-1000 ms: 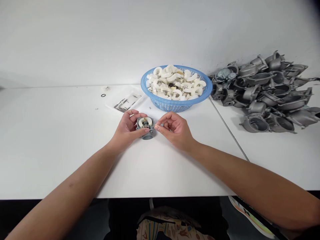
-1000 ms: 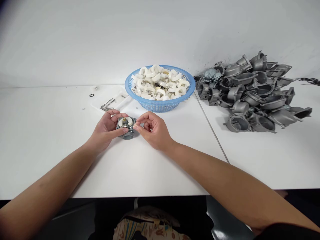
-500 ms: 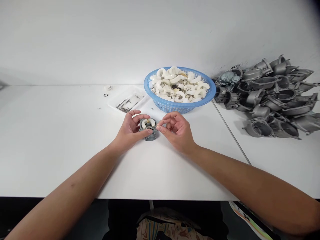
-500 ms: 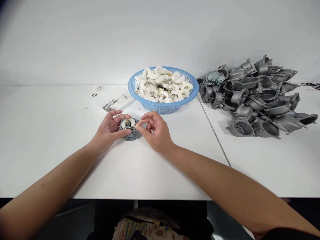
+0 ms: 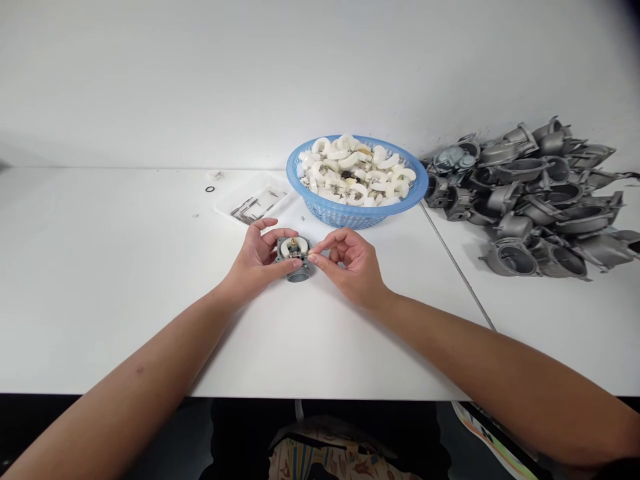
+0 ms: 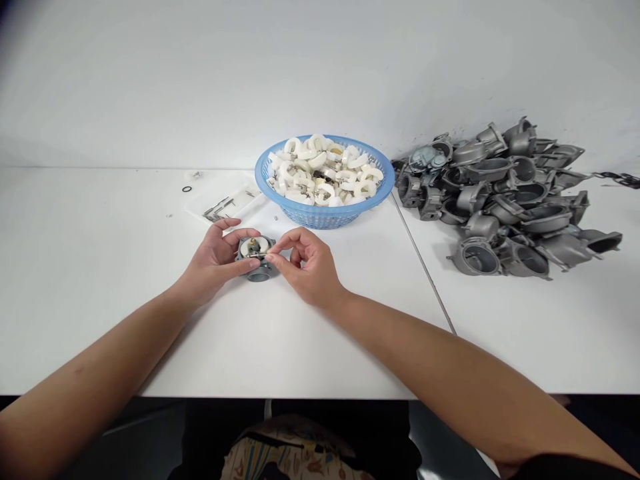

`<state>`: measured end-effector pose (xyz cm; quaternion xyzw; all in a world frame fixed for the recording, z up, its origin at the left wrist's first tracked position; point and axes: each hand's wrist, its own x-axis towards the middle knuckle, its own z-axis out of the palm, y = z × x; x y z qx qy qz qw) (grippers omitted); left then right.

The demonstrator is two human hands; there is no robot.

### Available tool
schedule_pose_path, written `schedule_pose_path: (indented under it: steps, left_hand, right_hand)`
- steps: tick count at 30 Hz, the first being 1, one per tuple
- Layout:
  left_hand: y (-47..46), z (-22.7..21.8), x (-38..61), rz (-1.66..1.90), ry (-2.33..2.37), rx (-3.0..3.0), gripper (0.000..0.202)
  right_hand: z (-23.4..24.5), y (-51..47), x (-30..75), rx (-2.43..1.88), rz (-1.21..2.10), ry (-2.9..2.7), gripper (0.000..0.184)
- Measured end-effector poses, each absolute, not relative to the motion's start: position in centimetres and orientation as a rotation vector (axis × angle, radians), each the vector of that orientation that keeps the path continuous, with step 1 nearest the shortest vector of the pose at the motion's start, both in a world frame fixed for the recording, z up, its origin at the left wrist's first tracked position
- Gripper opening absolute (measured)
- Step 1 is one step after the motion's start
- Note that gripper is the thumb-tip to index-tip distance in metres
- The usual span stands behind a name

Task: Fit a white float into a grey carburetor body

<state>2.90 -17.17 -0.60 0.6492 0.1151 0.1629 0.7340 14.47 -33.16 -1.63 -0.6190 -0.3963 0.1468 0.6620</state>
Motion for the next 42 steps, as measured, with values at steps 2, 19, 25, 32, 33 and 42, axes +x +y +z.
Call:
schedule_pose_path:
  steps: [2, 19, 25, 32, 33, 42]
  left_hand:
    - [-17.14, -0.61, 2.89, 0.353, 0.246, 1.426, 0.070]
    - [-16.74, -0.45, 2.89, 0.310, 0.192, 1.417, 0.066]
    - [-16.95, -0.37, 2.75, 0.311, 0.205, 1.421, 0.067]
    - [-16.76, -0.44, 2.60, 0.287, 0.204, 1.447, 0.067]
    - [-16.76, -0.41, 2.59, 0.285, 0.207, 1.449, 0.067]
    - [-16.81, -0.20, 2.57, 0.282, 0.239, 1.492, 0.061]
  right_hand:
    - [-1.58, -33.18, 14.39, -1.408, 0.306, -0.909, 0.019]
    - [-1.45, -33.04, 14.43, -1.421, 0.180, -0.911, 0.026]
    - [-1.41, -33.20, 14.50, -1.445, 0.192, -0.930, 0.022]
    - [-1.36, -33.59, 14.30, -1.534, 0.026, -1.026, 0.013]
    - [-1.35, -33.63, 14.25, -1.539, 0.005, -1.040, 0.012]
    - [-1.64, -33.63, 14.30, -1.542, -0.309, -1.287, 0.011]
